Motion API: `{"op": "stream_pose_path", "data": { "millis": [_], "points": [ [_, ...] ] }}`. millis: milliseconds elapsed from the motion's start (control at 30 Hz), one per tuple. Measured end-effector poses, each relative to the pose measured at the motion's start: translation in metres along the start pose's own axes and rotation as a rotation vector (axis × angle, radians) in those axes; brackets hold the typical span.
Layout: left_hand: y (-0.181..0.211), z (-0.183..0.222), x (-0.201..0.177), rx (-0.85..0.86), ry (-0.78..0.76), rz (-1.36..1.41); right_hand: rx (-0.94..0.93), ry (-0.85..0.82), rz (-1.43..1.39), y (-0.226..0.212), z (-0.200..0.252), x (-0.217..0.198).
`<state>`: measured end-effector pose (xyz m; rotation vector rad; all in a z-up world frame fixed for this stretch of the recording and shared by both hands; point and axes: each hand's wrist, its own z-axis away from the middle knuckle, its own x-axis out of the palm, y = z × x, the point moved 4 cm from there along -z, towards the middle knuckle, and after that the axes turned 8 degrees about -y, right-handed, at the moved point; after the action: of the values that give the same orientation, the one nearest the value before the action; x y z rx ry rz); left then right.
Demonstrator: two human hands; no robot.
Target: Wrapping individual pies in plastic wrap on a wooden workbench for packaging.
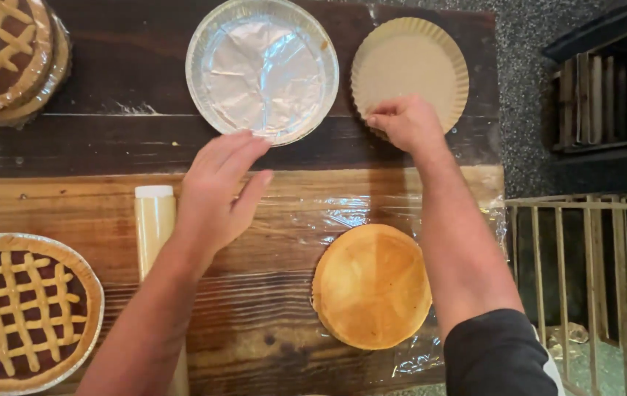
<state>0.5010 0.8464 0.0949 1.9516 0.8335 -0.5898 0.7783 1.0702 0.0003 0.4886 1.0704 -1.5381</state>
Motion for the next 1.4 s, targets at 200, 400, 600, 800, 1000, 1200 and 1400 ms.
{"op": "stream_pose_path", "data": {
  "millis": [200,400,600,800,1000,1200,1400],
  "points": [
    [0.01,0.044,-0.01,-0.199,-0.014,0.14,-0.349,0.07,0.143,-0.004,-0.002,-0.013],
    [0.077,0.004,-0.021,-0.126,0.032,0.13,-0.725,0.733,0.185,-0.033,0.126,-0.083],
    [0.132,0.004,0.039,-0.682,-0.135,1.025,-0.274,0.71,-0.557,0.073,0.254,-0.043],
    [0.136,0.12,0.11,-0.835,-0.499,0.315,0.309,0.233,-0.648,0.108,0.344,0.072],
    [0.125,0.124,0.138,-0.667,-0.429,-0.006,0.193,0.197,-0.125,0.144,0.312,0.089],
    [0.123,0.129,0.079,-0.419,-0.21,-0.559,-0.166,0.559,-0.156,0.104,0.34,0.064],
    [0.049,0.184,-0.022,-0.598,-0.17,-0.799,-0.641,0.29,-0.31,-0.07,0.277,0.112]
  ]
}}
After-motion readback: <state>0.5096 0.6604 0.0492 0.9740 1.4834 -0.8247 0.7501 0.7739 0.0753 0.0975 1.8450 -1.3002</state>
